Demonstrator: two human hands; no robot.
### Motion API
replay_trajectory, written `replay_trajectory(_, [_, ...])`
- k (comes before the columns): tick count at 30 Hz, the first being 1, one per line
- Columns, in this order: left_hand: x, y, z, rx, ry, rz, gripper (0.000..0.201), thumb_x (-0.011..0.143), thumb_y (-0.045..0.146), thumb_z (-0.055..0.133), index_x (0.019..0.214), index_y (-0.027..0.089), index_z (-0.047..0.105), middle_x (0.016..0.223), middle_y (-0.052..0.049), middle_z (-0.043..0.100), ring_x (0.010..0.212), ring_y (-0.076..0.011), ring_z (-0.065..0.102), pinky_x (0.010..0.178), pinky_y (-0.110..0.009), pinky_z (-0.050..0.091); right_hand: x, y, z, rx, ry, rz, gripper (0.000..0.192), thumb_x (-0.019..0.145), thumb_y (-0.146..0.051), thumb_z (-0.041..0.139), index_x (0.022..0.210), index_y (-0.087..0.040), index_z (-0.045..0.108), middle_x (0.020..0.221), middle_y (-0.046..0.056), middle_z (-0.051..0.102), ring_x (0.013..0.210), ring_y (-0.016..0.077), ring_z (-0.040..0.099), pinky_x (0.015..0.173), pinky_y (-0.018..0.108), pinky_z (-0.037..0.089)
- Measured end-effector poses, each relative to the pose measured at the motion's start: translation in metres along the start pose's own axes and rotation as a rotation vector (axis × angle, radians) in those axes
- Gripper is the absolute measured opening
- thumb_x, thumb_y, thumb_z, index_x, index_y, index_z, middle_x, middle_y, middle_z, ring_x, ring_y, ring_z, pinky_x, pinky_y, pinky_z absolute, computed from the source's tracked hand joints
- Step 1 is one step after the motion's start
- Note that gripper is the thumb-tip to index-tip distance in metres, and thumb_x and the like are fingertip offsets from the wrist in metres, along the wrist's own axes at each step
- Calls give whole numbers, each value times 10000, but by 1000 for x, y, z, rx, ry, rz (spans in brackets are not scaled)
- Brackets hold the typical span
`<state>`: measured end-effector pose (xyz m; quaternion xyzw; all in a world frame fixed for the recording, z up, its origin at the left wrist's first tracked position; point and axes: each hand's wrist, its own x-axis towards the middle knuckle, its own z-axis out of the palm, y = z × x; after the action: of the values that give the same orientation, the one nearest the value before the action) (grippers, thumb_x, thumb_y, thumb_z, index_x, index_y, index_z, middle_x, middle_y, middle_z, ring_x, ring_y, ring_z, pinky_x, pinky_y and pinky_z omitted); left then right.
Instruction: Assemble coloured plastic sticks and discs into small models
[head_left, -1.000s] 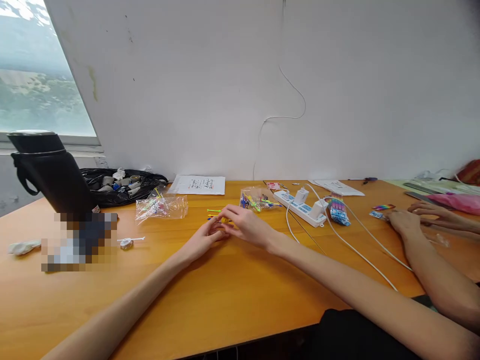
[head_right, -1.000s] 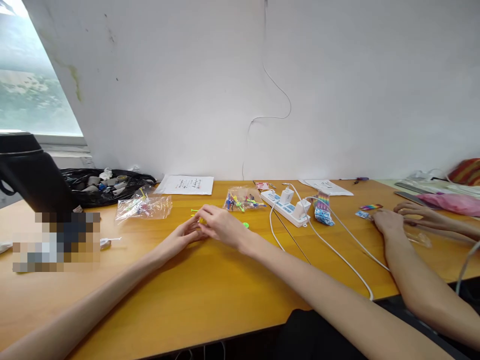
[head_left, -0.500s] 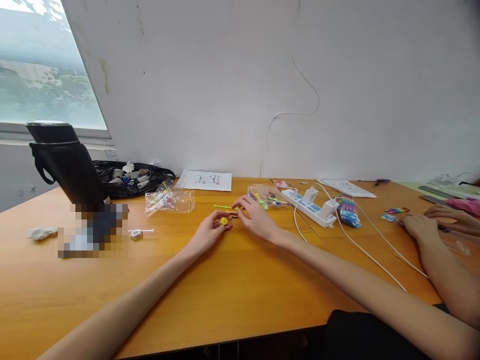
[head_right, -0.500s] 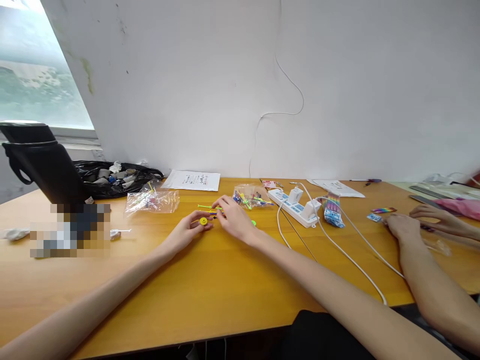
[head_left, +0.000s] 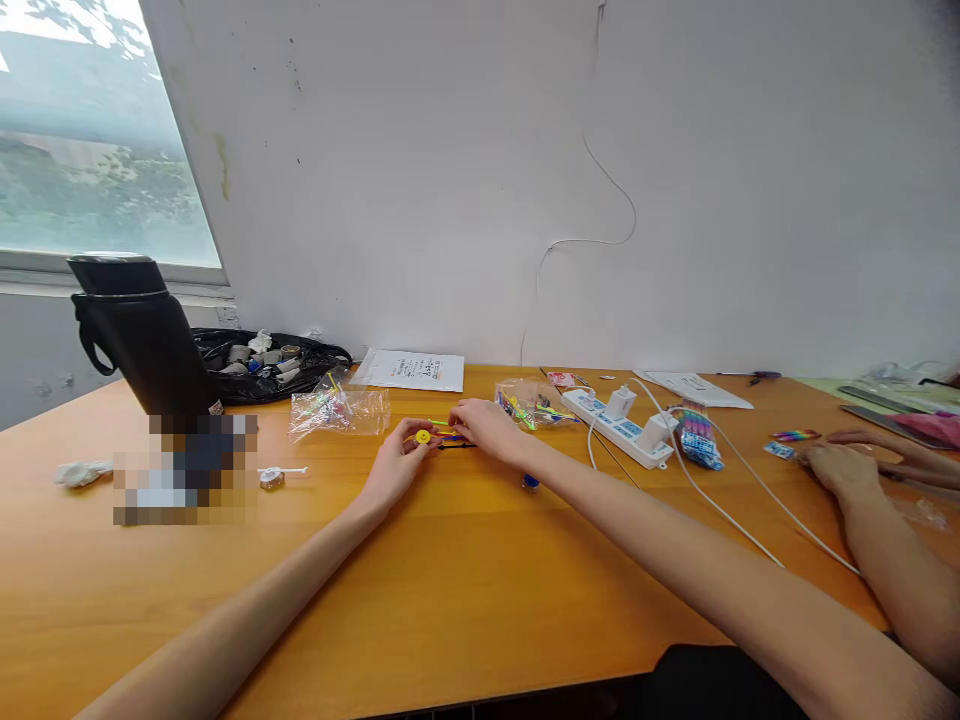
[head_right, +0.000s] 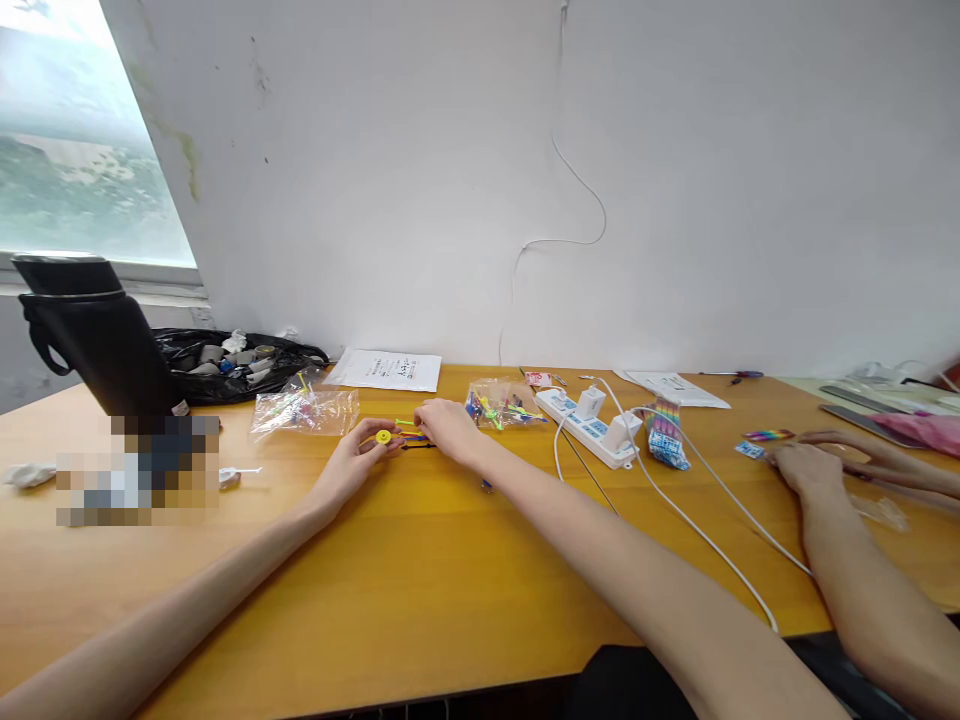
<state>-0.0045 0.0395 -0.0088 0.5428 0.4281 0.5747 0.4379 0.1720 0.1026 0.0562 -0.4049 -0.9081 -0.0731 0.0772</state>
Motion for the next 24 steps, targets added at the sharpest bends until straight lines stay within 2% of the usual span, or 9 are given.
replay_trajectory(4, [3,-6,-2,3,4,9,351,762,401,700,1017,184,595,1202,-103,658,1061,-254,681,973,-419,515,6,2,3,-7,-30,20,191,964,-247,568,942,-173,743,947,102,747,901,226,694,730,260,439])
replay_trajectory(8, [6,-7,-5,38,56,73,297,784,365,681,1014,194,607,1185,-97,672,1143,-252,648,1028,-417,476,3,5,9,-1,-40,25,172,958,-271,591,963,-193,744,975,92,747,913,217,695,738,250,438])
replay_trajectory(11, [6,-2,-6,7,89,66,290,791,375,677,1002,186,611,1202,-110,675,1167,-252,639,1051,-424,460,3,5,11,1,-39,21,151,952,-245,597,956,-180,732,999,94,739,930,216,691,754,250,438])
replay_trajectory(16, [4,6,-4,-14,85,44,316,771,370,714,1008,175,636,1221,-119,682,1186,-265,635,1077,-428,445,3,6,5,55,60,56,132,961,-197,567,968,-152,691,1009,110,729,966,212,676,800,260,439])
replay_trajectory(19, [2,11,-4,-49,58,61,326,791,388,711,1033,183,641,1235,-110,683,1187,-266,640,1088,-427,441,-2,7,-4,247,130,159,114,954,-185,560,964,-146,667,943,96,738,874,188,682,768,262,460])
replay_trajectory(21, [1,14,-4,-87,40,75,329,801,391,713,1048,186,637,1229,-106,692,1214,-261,625,1102,-422,434,-10,4,-11,464,149,212,99,941,-192,565,939,-149,654,905,76,743,812,167,683,743,259,486])
replay_trajectory(24, [-3,20,-1,-175,-32,50,373,813,388,714,1111,187,613,1159,-104,727,1181,-253,647,1099,-435,441,-26,-10,-21,843,154,255,71,901,-213,617,908,-153,655,916,68,748,836,159,697,785,275,535])
